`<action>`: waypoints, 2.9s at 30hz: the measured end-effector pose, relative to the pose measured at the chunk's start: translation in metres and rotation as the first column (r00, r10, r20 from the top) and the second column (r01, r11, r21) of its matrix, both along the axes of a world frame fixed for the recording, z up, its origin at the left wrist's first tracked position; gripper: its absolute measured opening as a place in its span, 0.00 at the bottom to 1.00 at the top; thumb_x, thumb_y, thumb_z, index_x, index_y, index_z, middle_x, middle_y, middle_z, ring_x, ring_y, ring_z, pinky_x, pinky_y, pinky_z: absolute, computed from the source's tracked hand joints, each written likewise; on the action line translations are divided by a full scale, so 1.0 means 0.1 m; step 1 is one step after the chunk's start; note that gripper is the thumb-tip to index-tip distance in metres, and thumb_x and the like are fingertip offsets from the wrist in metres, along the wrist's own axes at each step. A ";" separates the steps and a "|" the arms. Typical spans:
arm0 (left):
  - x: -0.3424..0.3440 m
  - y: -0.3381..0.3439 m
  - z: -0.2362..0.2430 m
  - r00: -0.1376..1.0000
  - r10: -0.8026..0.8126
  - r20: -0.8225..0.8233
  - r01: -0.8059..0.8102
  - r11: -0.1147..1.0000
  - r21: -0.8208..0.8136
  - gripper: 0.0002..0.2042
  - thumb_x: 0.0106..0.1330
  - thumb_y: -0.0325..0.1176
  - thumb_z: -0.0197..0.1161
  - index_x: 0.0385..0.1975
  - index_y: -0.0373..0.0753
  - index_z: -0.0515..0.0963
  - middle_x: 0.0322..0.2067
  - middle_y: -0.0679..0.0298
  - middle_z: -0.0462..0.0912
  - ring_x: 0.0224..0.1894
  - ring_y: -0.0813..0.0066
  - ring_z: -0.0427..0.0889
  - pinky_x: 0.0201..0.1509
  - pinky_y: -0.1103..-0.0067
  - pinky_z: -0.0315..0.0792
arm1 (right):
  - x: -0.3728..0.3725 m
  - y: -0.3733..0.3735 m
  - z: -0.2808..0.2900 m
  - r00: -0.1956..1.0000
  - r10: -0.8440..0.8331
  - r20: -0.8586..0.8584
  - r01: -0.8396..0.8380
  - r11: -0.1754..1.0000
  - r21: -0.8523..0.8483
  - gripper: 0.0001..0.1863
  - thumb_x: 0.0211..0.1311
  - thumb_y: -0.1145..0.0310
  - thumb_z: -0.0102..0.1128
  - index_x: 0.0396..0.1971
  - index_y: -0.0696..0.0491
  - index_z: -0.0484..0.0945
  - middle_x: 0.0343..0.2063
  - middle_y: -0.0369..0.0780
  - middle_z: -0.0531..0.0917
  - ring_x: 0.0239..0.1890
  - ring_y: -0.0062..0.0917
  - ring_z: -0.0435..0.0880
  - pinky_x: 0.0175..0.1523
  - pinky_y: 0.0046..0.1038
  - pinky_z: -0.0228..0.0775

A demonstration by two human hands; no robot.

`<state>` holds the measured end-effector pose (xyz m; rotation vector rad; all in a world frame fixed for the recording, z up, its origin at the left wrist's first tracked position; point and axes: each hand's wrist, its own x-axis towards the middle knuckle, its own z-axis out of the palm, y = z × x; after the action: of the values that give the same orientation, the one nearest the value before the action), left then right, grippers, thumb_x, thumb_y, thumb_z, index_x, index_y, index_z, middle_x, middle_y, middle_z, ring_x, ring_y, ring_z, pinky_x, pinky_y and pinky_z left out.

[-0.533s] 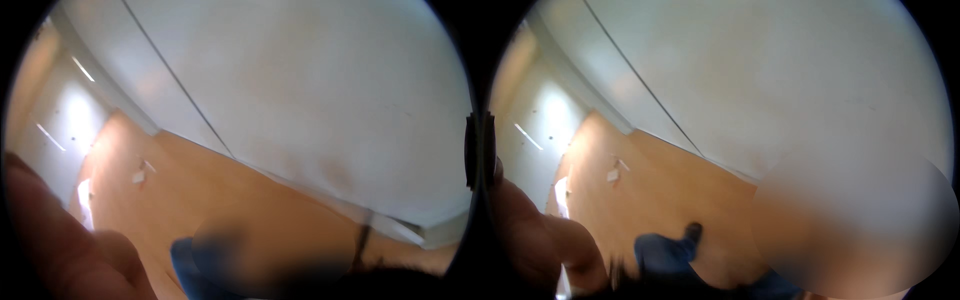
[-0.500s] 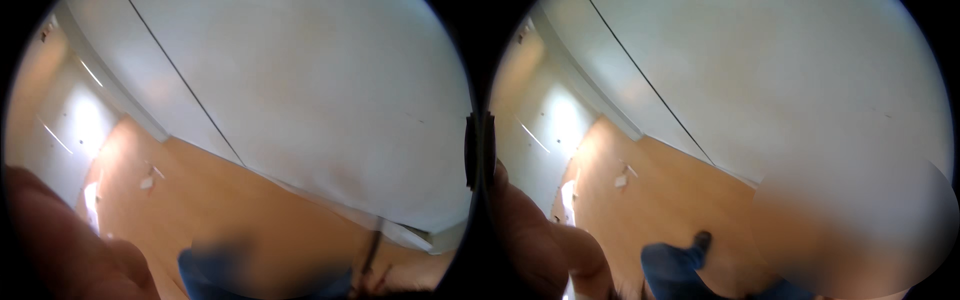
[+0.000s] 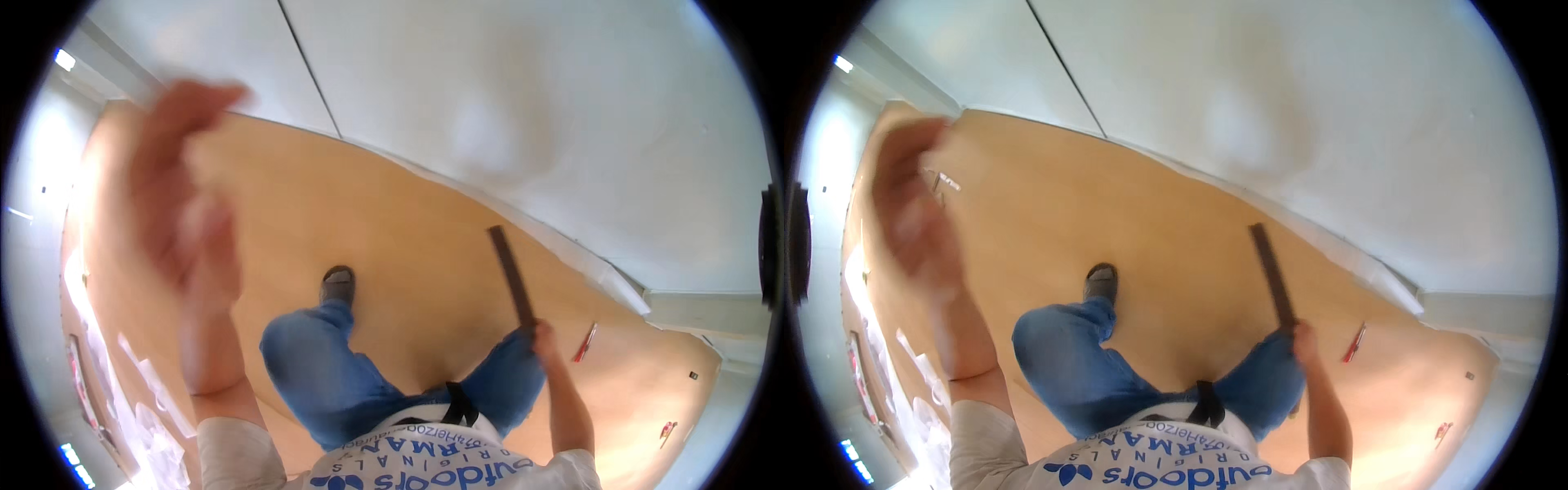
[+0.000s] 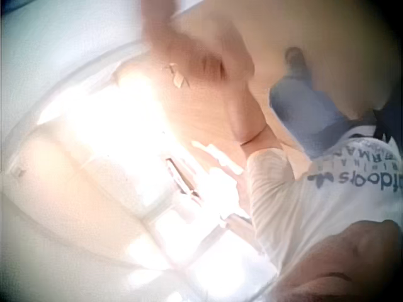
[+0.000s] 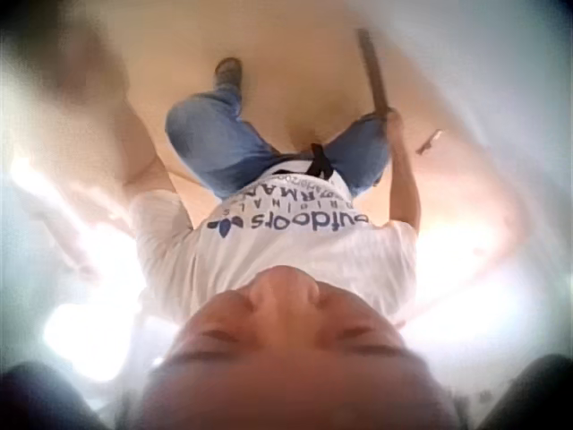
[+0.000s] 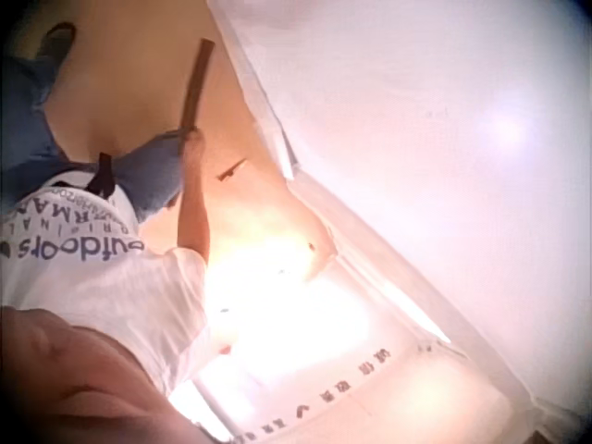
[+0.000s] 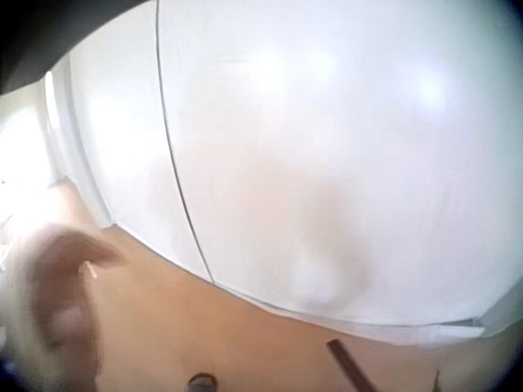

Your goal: The person installs flooring panels by positioning them against a wall, marking measurements with a pencil and square, and using a hammer and a wooden block to tap panels into place.

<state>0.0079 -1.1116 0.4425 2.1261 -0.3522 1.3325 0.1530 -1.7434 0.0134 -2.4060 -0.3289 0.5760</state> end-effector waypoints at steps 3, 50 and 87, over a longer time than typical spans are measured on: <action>0.22 0.72 -1.50 0.760 0.016 -0.650 -0.366 0.836 -0.408 0.12 0.76 0.33 0.59 0.53 0.35 0.79 0.48 0.60 0.84 0.47 0.74 0.80 0.53 0.74 0.74 | -0.57 1.27 -0.63 0.877 -0.080 -0.473 0.092 0.996 0.002 0.18 0.77 0.60 0.48 0.58 0.53 0.75 0.43 0.40 0.78 0.46 0.26 0.78 0.48 0.32 0.76; 2.94 1.12 -5.13 -0.168 0.292 -0.941 -0.009 0.955 0.298 0.40 0.68 0.67 0.57 0.61 0.31 0.74 0.60 0.51 0.80 0.62 0.54 0.79 0.61 0.60 0.76 | 0.19 2.81 -0.57 0.980 -0.019 -0.200 -0.013 0.988 -0.156 0.22 0.62 0.60 0.68 0.49 0.59 0.79 0.39 0.52 0.87 0.41 0.45 0.88 0.46 0.41 0.79; 3.30 -0.21 -5.25 -0.115 0.095 -0.989 -0.005 0.995 0.097 0.28 0.66 0.57 0.66 0.52 0.37 0.80 0.45 0.58 0.89 0.49 0.62 0.89 0.45 0.67 0.84 | 0.11 3.93 -0.72 0.823 0.362 -0.438 -0.529 0.768 -0.360 0.24 0.66 0.61 0.56 0.56 0.59 0.68 0.41 0.58 0.85 0.46 0.55 0.84 0.49 0.51 0.77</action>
<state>0.3377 -1.1323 -0.0827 2.5000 0.4073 -0.6967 0.1640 -1.3503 -0.0584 -2.6085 -0.6979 1.4317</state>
